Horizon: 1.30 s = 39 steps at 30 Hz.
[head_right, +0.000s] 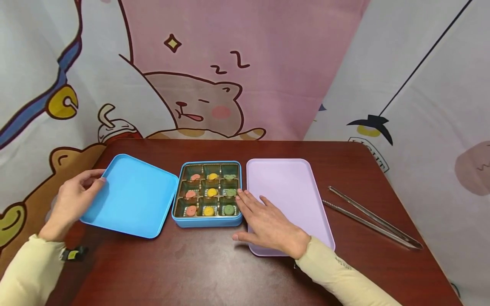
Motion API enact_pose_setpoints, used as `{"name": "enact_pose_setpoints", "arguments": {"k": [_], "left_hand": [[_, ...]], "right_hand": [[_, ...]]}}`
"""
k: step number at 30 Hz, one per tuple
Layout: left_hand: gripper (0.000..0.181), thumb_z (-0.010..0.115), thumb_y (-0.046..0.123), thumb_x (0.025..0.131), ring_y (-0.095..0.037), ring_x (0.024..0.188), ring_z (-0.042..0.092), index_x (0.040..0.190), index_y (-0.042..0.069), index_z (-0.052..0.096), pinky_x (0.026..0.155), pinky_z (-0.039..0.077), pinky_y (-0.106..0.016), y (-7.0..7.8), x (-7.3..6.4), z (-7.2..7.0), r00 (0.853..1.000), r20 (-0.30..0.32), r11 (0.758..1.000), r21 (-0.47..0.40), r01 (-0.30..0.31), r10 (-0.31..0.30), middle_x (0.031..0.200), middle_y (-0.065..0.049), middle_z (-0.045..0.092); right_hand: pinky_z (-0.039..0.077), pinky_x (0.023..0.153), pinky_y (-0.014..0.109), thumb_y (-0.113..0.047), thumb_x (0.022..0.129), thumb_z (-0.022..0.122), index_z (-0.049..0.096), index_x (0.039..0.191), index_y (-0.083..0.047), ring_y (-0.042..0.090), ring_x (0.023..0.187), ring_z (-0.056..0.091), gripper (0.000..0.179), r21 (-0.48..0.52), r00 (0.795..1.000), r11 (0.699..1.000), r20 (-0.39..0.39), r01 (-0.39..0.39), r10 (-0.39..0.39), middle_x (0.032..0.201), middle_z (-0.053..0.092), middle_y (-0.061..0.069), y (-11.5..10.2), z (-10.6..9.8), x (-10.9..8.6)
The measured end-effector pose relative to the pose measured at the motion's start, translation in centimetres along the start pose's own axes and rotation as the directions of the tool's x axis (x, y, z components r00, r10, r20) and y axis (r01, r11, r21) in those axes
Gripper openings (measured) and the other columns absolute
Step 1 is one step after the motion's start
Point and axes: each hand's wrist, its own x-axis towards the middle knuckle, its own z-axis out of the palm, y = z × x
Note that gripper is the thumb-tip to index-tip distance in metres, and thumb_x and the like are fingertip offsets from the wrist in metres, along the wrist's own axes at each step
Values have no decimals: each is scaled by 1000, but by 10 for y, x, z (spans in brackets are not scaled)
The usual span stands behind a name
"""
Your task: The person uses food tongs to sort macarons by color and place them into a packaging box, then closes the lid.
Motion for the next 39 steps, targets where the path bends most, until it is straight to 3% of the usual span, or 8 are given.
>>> {"name": "enact_pose_setpoints", "arguments": {"k": [4, 8, 14, 22, 26, 32, 39], "left_hand": [[44, 58, 30, 105, -29, 84, 62, 138, 2, 64, 61, 46, -24, 7, 4, -8, 999, -39, 1000, 4, 15, -15, 104, -25, 73], [43, 58, 31, 105, -15, 80, 60, 137, 3, 66, 61, 42, -17, 14, 6, -15, 995, -93, 999, -1, 33, -33, 105, -23, 73], [43, 59, 31, 104, 0, 76, 55, 137, 5, 67, 64, 41, -11, 30, 6, -20, 984, -175, 999, -44, 14, -22, 103, -19, 72], [36, 65, 25, 102, 4, 79, 59, 135, 12, 71, 70, 42, -8, 62, 12, -16, 957, -289, 986, -153, -68, 22, 92, 12, 65], [34, 66, 22, 101, 1, 78, 62, 133, 12, 72, 71, 45, -9, 82, 14, -9, 936, -347, 963, -229, -141, 54, 89, 19, 64], [31, 65, 16, 101, -3, 77, 64, 131, 9, 73, 73, 48, -13, 110, 16, 5, 903, -415, 911, -317, -262, 115, 90, 18, 65], [31, 64, 13, 102, -8, 76, 65, 131, 9, 72, 72, 51, -18, 137, 20, 25, 889, -435, 851, -405, -333, 142, 89, 17, 67]], "right_hand": [[33, 118, 57, -67, 98, 57, 38, 158, 3, 31, 154, 29, 94, 1, 1000, 1000, -2, 0, 0, 169, 24, 19, 0, 0, 0], [32, 118, 57, -68, 98, 54, 37, 158, 3, 31, 154, 28, 95, 11, 1000, 1000, 4, -10, 10, 169, 23, 18, 0, 1, -2], [32, 118, 58, -70, 99, 50, 36, 159, 3, 31, 155, 27, 95, 31, 999, 999, -23, -21, 21, 169, 23, 18, -1, -3, -2], [26, 121, 57, -63, 101, 53, 30, 161, 2, 27, 157, 22, 92, 182, 985, 981, -142, -74, 100, 169, 25, 17, -11, -17, 0], [24, 123, 52, -57, 103, 55, 26, 163, -1, 26, 157, 19, 87, 321, 976, 943, -159, -92, 149, 171, 20, 10, -18, -26, 2], [29, 121, 51, -48, 105, 57, 26, 166, -13, 22, 155, 26, 76, 519, 961, 848, -167, -104, 220, 170, 24, 3, -22, -35, 7], [38, 115, 55, -49, 108, 50, 33, 163, -13, 32, 147, 41, 69, 671, 949, 735, -162, -96, 272, 165, 37, 7, -18, -44, 21]]}}
